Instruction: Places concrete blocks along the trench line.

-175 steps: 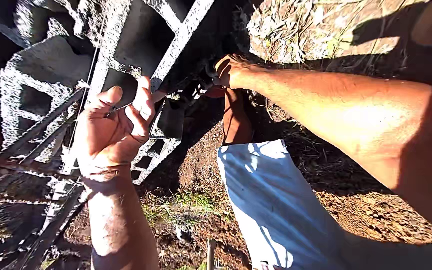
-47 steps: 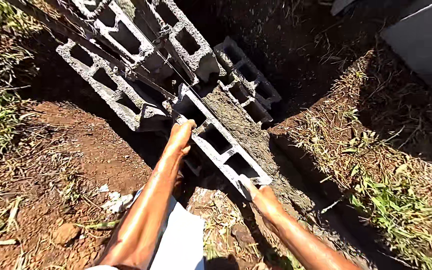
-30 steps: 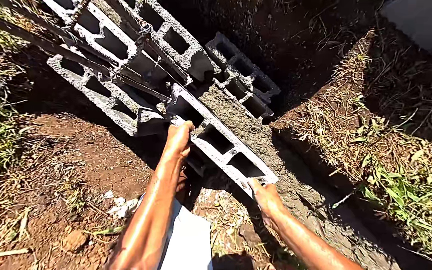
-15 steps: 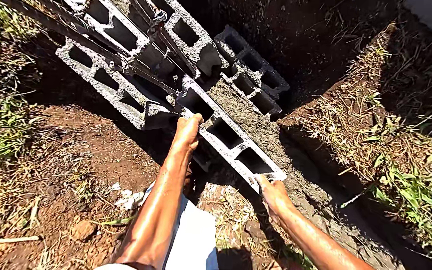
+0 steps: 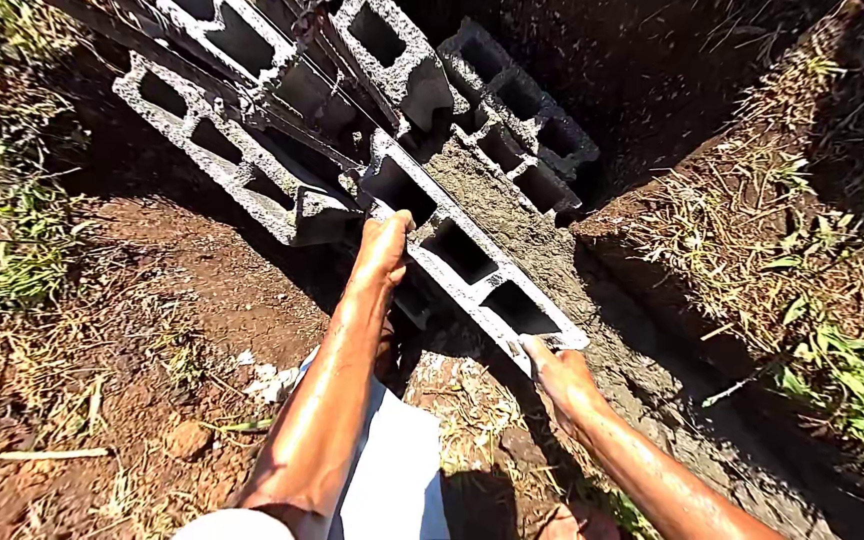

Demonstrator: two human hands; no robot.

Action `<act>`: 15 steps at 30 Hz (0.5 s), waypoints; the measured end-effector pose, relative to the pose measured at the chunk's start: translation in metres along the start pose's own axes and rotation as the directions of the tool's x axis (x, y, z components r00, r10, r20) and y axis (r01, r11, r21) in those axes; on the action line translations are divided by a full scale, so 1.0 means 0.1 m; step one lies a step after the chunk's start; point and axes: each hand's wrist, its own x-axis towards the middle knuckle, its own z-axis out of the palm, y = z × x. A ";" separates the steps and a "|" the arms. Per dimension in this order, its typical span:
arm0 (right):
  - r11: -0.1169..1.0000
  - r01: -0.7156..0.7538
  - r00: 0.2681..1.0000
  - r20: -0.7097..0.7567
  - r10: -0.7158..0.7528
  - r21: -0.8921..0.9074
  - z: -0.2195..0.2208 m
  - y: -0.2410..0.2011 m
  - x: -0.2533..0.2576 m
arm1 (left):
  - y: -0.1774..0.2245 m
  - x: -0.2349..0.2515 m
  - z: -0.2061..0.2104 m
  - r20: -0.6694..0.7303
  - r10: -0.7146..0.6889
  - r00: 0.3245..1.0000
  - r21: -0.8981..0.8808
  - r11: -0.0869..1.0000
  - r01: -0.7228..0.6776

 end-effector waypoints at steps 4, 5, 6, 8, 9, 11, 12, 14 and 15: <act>1.000 0.005 1.000 0.023 -0.005 -0.005 -0.03 0.01 0.02 | -0.01 0.01 0.00 0.004 -0.014 1.000 0.029 0.999 0.014; 1.000 0.008 1.000 0.025 -0.008 -0.006 -0.03 0.02 0.03 | 0.00 0.00 0.00 0.002 -0.016 1.000 0.039 0.999 0.016; 1.000 0.004 1.000 0.024 -0.004 -0.015 -0.04 0.01 0.03 | 0.00 0.00 0.00 0.001 -0.017 1.000 0.051 0.999 0.017; 0.999 -0.008 0.999 0.031 0.009 -0.038 -0.05 0.00 0.03 | 0.01 -0.01 -0.01 -0.001 -0.019 1.000 0.064 0.998 0.019; 0.999 -0.015 0.999 0.040 0.017 -0.051 -0.06 0.00 0.03 | 0.01 -0.01 -0.01 -0.002 -0.017 1.000 0.068 0.997 0.017; 0.998 -0.020 0.998 0.058 0.023 -0.056 -0.07 0.00 0.03 | 0.01 -0.01 -0.01 -0.003 -0.020 1.000 0.086 0.996 0.020; 0.998 -0.021 0.998 0.060 0.025 -0.056 -0.07 0.00 0.04 | 0.00 -0.01 0.00 -0.005 -0.022 1.000 0.098 0.995 0.023; 0.997 -0.036 0.997 0.063 0.040 -0.065 -0.08 0.00 0.04 | -0.01 0.00 0.00 -0.017 -0.027 0.999 0.107 0.994 0.029; 0.997 -0.037 0.996 0.073 0.041 -0.066 -0.09 0.00 0.05 | -0.01 0.00 0.00 -0.016 -0.032 0.999 0.106 0.994 0.033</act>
